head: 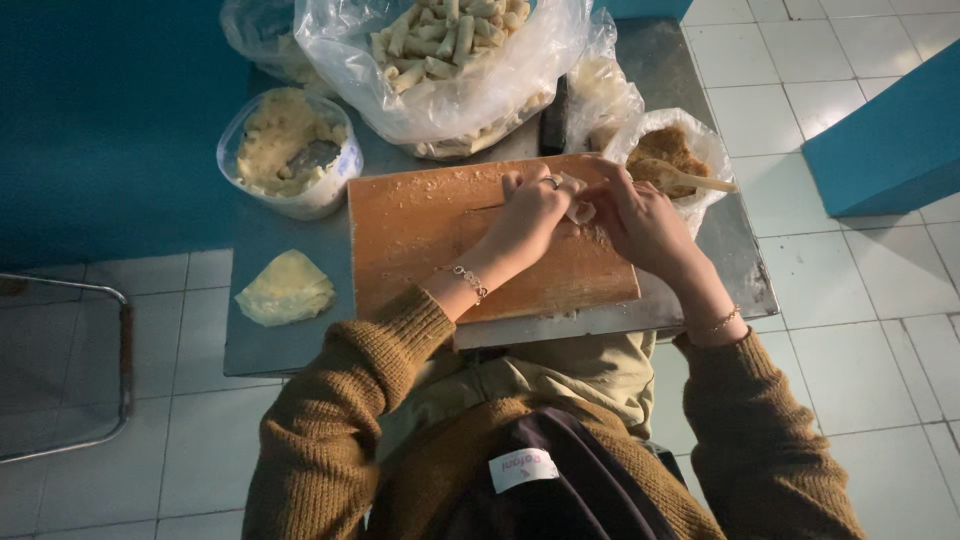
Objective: The person cuts dough sheets into square pieces and arranges the squares on a wooden board. They then use a small stick to scoop brown filling from a bag and place a portion of filling onto each dough square, working through the squares one at a time.
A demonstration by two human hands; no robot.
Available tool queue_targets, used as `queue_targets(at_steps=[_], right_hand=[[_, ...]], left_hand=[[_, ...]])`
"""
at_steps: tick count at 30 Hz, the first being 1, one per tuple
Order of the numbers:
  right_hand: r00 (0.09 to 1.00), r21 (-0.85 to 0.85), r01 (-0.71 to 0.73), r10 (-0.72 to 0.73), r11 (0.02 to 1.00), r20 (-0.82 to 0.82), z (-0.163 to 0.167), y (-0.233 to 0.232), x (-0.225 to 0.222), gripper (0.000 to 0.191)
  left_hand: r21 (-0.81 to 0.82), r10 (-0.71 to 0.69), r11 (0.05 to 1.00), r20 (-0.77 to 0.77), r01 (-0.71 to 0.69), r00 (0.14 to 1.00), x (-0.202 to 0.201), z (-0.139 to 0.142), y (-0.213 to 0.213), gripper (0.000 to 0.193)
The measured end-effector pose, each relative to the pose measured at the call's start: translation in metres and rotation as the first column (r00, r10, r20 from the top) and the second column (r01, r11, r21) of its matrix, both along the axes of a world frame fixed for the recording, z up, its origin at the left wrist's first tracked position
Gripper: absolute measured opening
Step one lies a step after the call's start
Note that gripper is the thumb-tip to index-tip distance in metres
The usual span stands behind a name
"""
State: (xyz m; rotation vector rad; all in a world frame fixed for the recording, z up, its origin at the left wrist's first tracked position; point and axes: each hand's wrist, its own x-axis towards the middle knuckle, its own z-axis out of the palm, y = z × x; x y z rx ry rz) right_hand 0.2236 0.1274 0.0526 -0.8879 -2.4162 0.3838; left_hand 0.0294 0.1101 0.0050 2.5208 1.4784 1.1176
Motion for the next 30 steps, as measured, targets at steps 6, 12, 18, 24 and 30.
queue_targets(at_steps=[6,12,18,24,30], right_hand=[[0.994,-0.089,-0.108,0.107,0.99,-0.012,0.003,0.005,0.003,0.056],[0.998,-0.164,-0.001,0.01,0.987,0.057,0.006,0.0,0.006,0.069],[0.998,-0.161,-0.066,0.065,0.985,-0.017,0.007,0.003,0.011,0.08],[0.997,-0.206,0.028,-0.011,0.978,0.083,0.003,0.007,0.007,0.082],[0.996,-0.076,0.032,-0.038,0.997,-0.076,0.002,0.006,-0.002,0.059]], left_hand=[[0.006,-0.034,0.999,-0.031,0.034,0.999,-0.002,-0.007,0.002,0.008],[0.165,-0.032,0.982,-0.302,0.086,0.953,-0.001,-0.026,0.007,0.015],[0.213,-0.011,0.973,-0.331,0.086,0.943,-0.001,-0.029,0.012,0.01],[0.13,0.012,0.992,-0.097,0.001,0.995,-0.005,-0.02,0.011,0.016],[0.025,0.001,1.0,0.066,-0.002,0.998,-0.003,-0.01,0.007,0.014]])
